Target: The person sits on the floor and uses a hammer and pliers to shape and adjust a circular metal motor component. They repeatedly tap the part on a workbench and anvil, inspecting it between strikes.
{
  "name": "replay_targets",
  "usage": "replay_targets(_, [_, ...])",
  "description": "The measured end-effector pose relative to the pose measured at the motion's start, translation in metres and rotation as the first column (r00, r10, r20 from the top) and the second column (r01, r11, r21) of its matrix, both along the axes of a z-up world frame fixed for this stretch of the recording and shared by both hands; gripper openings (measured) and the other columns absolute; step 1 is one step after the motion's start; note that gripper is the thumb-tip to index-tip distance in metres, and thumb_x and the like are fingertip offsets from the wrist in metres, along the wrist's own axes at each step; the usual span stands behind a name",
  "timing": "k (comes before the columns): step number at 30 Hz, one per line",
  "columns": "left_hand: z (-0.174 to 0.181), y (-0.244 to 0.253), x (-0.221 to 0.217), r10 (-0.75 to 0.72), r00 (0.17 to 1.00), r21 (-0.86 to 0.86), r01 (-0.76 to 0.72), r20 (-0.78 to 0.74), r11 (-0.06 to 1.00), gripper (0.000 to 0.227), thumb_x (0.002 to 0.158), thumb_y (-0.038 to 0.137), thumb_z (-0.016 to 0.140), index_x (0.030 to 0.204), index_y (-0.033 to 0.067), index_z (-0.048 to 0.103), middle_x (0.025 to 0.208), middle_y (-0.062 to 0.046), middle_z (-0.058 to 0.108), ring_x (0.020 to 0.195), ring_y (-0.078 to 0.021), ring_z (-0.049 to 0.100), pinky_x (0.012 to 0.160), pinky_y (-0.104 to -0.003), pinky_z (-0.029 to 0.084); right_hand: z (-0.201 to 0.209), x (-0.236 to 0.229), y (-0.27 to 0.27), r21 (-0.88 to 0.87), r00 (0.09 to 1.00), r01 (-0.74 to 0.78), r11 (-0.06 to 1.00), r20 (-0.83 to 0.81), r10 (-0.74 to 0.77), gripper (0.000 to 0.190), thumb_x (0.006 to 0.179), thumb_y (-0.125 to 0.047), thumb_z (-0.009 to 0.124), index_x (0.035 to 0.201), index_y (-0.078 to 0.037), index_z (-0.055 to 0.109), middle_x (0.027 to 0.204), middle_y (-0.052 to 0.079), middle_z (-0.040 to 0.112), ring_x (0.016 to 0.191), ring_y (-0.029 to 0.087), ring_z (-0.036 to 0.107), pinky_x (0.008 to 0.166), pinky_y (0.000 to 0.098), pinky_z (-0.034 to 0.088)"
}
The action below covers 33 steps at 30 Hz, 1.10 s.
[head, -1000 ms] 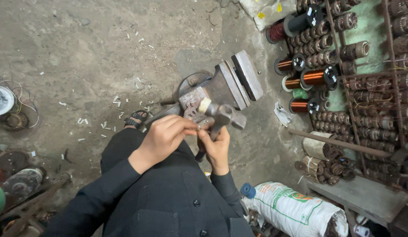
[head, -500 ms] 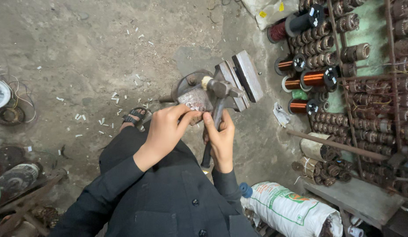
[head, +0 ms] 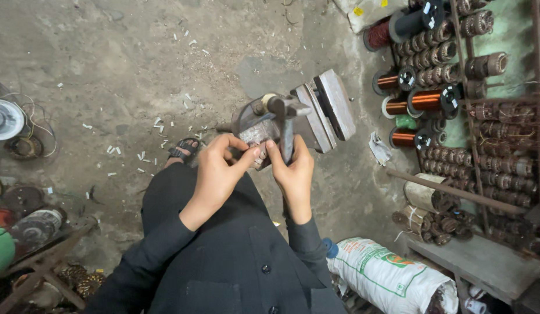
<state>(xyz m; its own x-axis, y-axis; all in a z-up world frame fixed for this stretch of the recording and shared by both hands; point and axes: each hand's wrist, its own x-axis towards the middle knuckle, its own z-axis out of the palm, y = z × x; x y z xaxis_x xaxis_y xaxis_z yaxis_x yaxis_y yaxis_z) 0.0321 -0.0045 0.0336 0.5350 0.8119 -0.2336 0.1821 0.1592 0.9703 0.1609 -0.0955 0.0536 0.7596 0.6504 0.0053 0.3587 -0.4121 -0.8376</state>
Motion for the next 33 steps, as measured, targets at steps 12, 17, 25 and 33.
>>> replay_targets(12, [0.000, 0.001, 0.005, 0.025, 0.996, -0.296, 0.000, 0.082, 0.955, 0.028, 0.088, 0.017, 0.080, 0.095, 0.0001, 0.060, 0.078, -0.004, 0.069, 0.065, -0.0088, 0.067, 0.051, -0.024, 0.054, 0.010, -0.009, 0.004, -0.261, 0.992, 0.080, 0.962, 0.114, -0.052, 0.029, 0.094, -0.023, 0.077, 0.088, -0.004, 0.056, 0.060, 0.007, 0.058, 0.052, 0.011, 0.049, 0.049, 0.0310, 0.041])
replay_targets(17, [-0.003, 0.006, -0.011, -0.093, 0.979, -0.173, 0.124, 0.179, 0.977, 0.035, 0.086, 0.014, 0.084, 0.103, -0.0011, 0.057, 0.092, -0.005, 0.067, 0.079, -0.0092, 0.067, 0.066, -0.024, 0.054, 0.012, -0.015, 0.003, -0.292, 0.993, 0.088, 0.952, 0.105, -0.059, 0.028, 0.096, -0.020, 0.074, 0.089, -0.003, 0.053, 0.062, 0.009, 0.060, 0.050, 0.013, 0.052, 0.049, 0.0328, 0.042])
replay_targets(25, [0.007, 0.006, -0.012, -0.121, 0.987, -0.387, 0.152, 0.103, 0.910, 0.035, 0.092, 0.013, 0.078, 0.114, 0.0005, 0.053, 0.100, -0.008, 0.066, 0.082, -0.0118, 0.064, 0.066, -0.027, 0.053, 0.014, -0.018, 0.009, -0.281, 0.992, 0.090, 0.956, 0.110, -0.061, 0.026, 0.097, -0.021, 0.073, 0.093, -0.003, 0.054, 0.071, 0.012, 0.066, 0.058, 0.018, 0.060, 0.055, 0.0341, 0.048])
replay_targets(33, [0.027, 0.024, -0.019, -0.297, 0.953, 0.170, 0.303, -0.061, 0.938, 0.048, 0.095, 0.023, 0.073, 0.140, 0.0119, 0.060, 0.131, -0.018, 0.046, 0.094, -0.0223, 0.068, 0.071, -0.029, 0.058, 0.013, -0.016, 0.000, -0.131, 0.967, 0.057, 0.990, -0.238, -0.087, 0.021, 0.096, -0.016, 0.075, 0.105, -0.003, 0.062, 0.087, 0.005, 0.072, 0.077, 0.006, 0.062, 0.065, 0.0250, 0.052])
